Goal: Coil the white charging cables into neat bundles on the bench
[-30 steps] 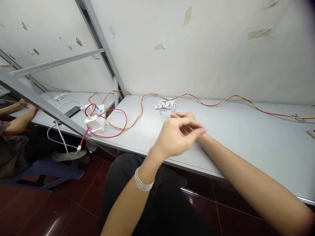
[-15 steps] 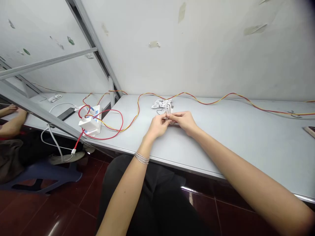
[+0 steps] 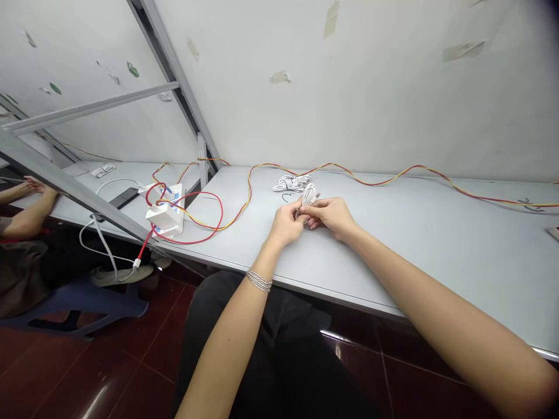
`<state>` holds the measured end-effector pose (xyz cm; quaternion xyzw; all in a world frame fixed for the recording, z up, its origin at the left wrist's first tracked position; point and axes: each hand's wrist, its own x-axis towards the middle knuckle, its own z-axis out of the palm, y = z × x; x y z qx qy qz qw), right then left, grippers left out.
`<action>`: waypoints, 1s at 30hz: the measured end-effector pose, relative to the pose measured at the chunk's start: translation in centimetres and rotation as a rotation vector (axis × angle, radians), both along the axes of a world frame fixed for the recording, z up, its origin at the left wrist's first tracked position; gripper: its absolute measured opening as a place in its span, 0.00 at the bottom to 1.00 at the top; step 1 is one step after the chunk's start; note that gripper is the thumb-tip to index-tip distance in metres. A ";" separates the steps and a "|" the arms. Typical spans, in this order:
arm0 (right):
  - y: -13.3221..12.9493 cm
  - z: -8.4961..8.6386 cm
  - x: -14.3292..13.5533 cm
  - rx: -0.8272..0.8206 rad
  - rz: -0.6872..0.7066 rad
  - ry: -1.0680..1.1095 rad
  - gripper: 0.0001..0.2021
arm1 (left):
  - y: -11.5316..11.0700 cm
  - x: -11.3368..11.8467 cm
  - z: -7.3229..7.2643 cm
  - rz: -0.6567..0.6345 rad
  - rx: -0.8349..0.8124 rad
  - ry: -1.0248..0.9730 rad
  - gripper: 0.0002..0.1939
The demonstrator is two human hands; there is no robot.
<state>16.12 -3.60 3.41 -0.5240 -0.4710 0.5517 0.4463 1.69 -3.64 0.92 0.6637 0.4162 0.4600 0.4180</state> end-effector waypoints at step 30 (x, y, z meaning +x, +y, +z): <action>0.0 0.6 0.1 0.127 -0.154 -0.064 0.12 | -0.2 0.1 1.0 -0.003 -0.280 -0.123 0.07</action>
